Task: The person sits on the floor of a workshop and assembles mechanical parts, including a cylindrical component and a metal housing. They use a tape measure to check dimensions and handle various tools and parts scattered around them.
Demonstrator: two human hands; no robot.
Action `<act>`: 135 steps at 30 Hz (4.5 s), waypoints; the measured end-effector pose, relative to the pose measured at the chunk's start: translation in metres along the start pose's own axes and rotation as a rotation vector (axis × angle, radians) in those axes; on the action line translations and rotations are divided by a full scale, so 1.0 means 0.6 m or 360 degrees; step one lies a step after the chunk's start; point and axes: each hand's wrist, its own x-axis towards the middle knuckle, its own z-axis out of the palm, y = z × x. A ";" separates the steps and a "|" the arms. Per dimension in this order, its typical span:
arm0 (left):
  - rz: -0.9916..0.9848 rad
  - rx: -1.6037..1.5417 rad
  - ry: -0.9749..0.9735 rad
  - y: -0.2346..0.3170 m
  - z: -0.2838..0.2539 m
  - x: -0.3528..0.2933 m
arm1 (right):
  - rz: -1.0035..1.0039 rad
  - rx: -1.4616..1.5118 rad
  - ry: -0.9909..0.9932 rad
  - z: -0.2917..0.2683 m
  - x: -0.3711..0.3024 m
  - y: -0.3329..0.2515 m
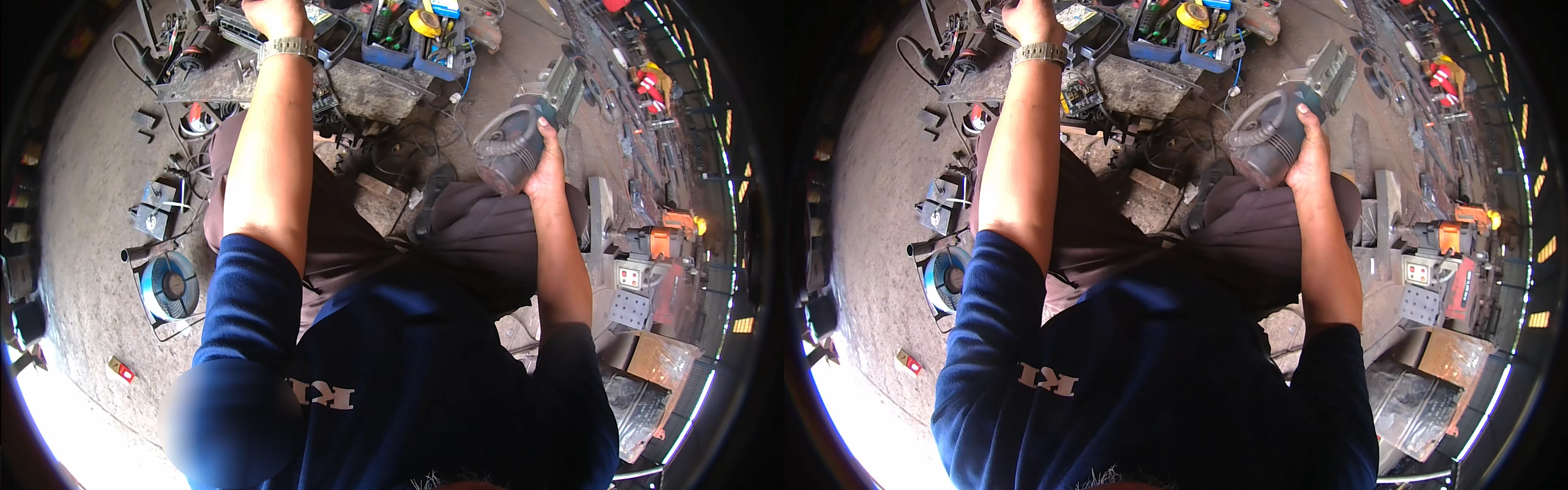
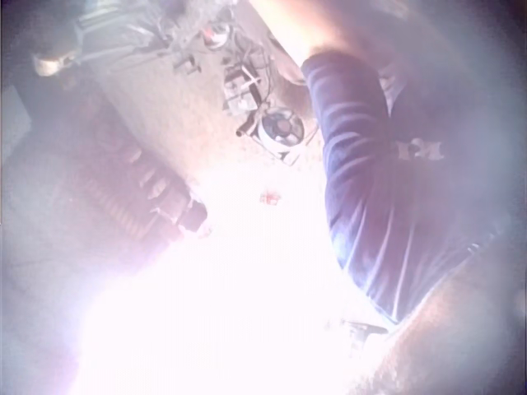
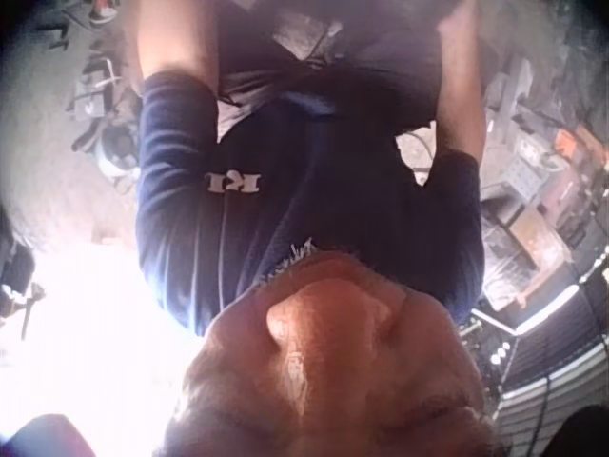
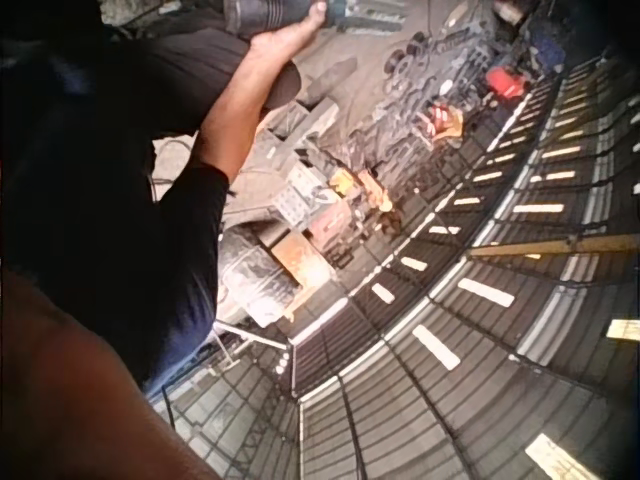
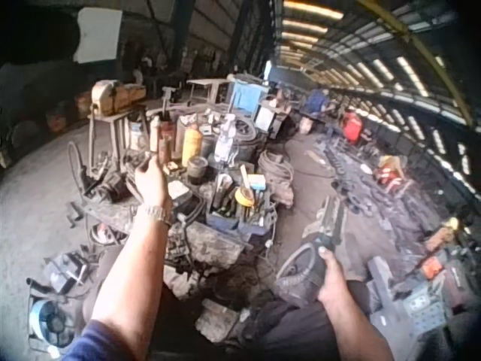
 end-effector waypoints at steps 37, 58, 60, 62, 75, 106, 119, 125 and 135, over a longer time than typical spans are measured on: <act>-0.0381 -0.0049 -0.0462 0.068 0.010 -0.029 | 0.0741 -0.0372 0.0783 -0.231 0.273 0.316; -0.0881 -0.0351 -0.1126 0.041 -0.017 -0.001 | 0.0799 -0.1809 0.0151 -0.350 0.290 0.470; -0.0889 -0.0316 -0.1118 0.041 -0.024 0.004 | 0.0683 -0.1808 0.0121 -0.349 0.283 0.477; -0.0895 -0.0310 -0.1140 0.037 -0.025 0.008 | 0.0619 -0.1793 0.0074 -0.358 0.281 0.485; -0.0895 -0.0308 -0.0936 0.039 -0.039 0.034 | 0.0517 -0.1667 -0.0004 -0.388 0.287 0.513; -0.0390 0.2588 -0.1138 -0.026 -0.239 0.189 | 0.0357 -0.0685 -0.0706 0.268 0.303 0.267; -0.0348 0.2914 -0.1378 -0.098 -0.252 0.140 | 0.0715 0.0067 -0.0250 0.366 0.356 0.352; -0.0575 0.2997 -0.1378 -0.099 -0.229 0.130 | 0.0717 0.0168 -0.0223 0.390 0.372 0.342; -0.0481 0.2872 -0.1200 -0.090 -0.237 0.184 | 0.0646 0.0229 -0.0268 0.444 0.371 0.290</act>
